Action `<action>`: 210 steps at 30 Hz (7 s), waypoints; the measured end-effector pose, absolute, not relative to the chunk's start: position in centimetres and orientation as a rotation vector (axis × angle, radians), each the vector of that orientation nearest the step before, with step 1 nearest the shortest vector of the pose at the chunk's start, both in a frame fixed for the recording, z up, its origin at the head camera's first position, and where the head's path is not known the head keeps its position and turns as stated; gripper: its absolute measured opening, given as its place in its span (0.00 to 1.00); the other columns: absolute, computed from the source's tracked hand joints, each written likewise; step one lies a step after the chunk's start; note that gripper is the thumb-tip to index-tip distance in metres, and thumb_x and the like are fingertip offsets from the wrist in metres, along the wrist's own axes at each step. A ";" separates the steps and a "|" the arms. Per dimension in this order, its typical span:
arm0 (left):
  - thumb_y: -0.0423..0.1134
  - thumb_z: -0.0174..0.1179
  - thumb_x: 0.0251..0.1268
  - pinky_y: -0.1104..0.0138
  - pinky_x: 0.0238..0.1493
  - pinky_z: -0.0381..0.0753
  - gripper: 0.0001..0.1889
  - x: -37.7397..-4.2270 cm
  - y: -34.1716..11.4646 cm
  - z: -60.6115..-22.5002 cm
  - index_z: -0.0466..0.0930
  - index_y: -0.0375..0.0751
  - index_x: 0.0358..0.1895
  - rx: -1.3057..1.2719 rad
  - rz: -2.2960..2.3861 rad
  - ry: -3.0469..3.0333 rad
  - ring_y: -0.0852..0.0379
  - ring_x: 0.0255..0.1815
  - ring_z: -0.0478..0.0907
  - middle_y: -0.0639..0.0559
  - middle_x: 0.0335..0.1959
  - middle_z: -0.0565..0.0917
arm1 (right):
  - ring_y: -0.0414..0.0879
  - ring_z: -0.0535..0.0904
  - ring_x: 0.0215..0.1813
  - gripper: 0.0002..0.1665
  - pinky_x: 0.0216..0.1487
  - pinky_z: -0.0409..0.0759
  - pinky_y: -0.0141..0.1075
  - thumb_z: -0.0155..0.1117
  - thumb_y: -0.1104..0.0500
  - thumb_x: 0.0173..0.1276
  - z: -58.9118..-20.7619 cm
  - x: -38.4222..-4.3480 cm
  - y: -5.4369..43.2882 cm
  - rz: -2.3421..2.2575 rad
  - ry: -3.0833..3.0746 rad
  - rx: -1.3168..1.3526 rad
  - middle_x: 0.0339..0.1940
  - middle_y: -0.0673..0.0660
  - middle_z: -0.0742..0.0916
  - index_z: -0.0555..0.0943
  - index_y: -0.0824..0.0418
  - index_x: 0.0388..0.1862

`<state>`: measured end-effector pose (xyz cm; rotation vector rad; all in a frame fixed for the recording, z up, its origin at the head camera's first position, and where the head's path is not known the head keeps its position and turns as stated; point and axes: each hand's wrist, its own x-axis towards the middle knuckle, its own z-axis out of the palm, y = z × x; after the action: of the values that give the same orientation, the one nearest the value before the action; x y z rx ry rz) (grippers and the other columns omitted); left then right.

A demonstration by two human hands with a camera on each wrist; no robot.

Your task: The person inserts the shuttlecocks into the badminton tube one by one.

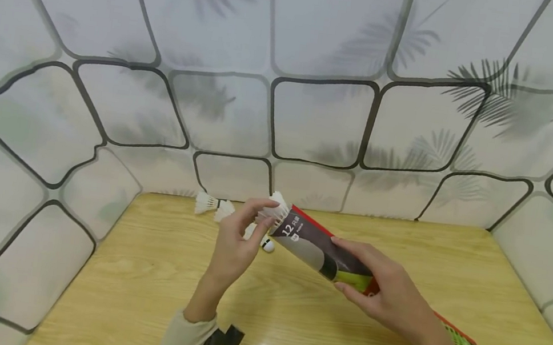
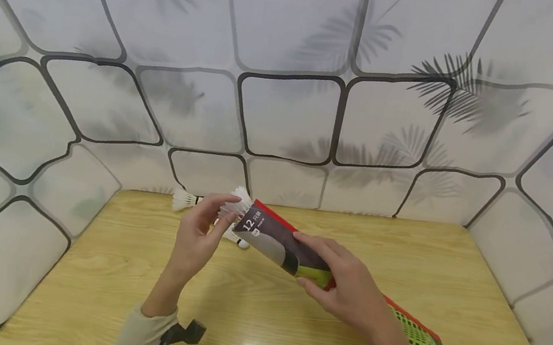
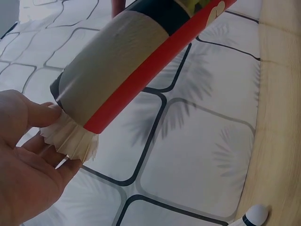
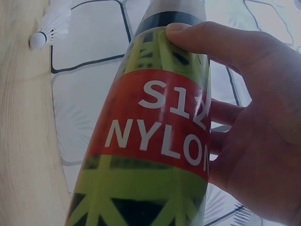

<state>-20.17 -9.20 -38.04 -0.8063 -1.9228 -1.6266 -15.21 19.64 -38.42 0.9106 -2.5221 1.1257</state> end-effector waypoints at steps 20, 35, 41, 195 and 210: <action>0.23 0.54 0.75 0.68 0.45 0.83 0.14 -20.0 -7.6 -39.1 0.80 0.31 0.59 -0.883 -1.779 -1.879 0.55 0.42 0.81 0.37 0.47 0.85 | 0.42 0.79 0.41 0.44 0.28 0.80 0.31 0.79 0.59 0.63 -38.1 -14.9 19.9 1.073 -2.574 0.834 0.63 0.48 0.82 0.70 0.40 0.76; 0.23 0.53 0.76 0.70 0.30 0.76 0.16 -20.2 -7.4 -39.5 0.77 0.34 0.62 -0.969 -1.756 -1.896 0.53 0.33 0.81 0.39 0.38 0.86 | 0.41 0.78 0.39 0.44 0.27 0.80 0.31 0.80 0.60 0.62 -38.2 -15.1 19.9 1.064 -2.578 0.849 0.63 0.49 0.82 0.71 0.41 0.75; 0.25 0.53 0.77 0.71 0.20 0.69 0.16 -20.2 -7.4 -39.5 0.77 0.36 0.63 -0.967 -1.758 -1.923 0.57 0.31 0.77 0.39 0.39 0.86 | 0.42 0.79 0.39 0.44 0.26 0.81 0.31 0.79 0.61 0.62 -38.3 -15.1 19.9 1.075 -2.582 0.839 0.63 0.50 0.82 0.72 0.41 0.75; 0.29 0.58 0.76 0.65 0.39 0.85 0.12 -19.8 -7.9 -38.6 0.83 0.38 0.56 -0.839 -1.586 -1.998 0.54 0.40 0.86 0.44 0.47 0.88 | 0.41 0.78 0.39 0.43 0.25 0.79 0.30 0.79 0.58 0.64 -38.3 -15.0 20.1 1.085 -2.587 0.829 0.62 0.49 0.82 0.71 0.40 0.75; 0.28 0.54 0.78 0.70 0.25 0.73 0.18 -20.2 -7.6 -39.5 0.75 0.40 0.67 -0.983 -1.638 -2.012 0.60 0.26 0.80 0.39 0.46 0.88 | 0.41 0.78 0.41 0.42 0.25 0.80 0.30 0.79 0.57 0.64 -38.2 -15.0 19.9 1.088 -2.586 0.856 0.62 0.47 0.82 0.72 0.40 0.74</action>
<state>-20.16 -7.63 -39.47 -0.9827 -2.0122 -1.6378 -15.00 19.94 -38.23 0.8562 -2.5856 1.0884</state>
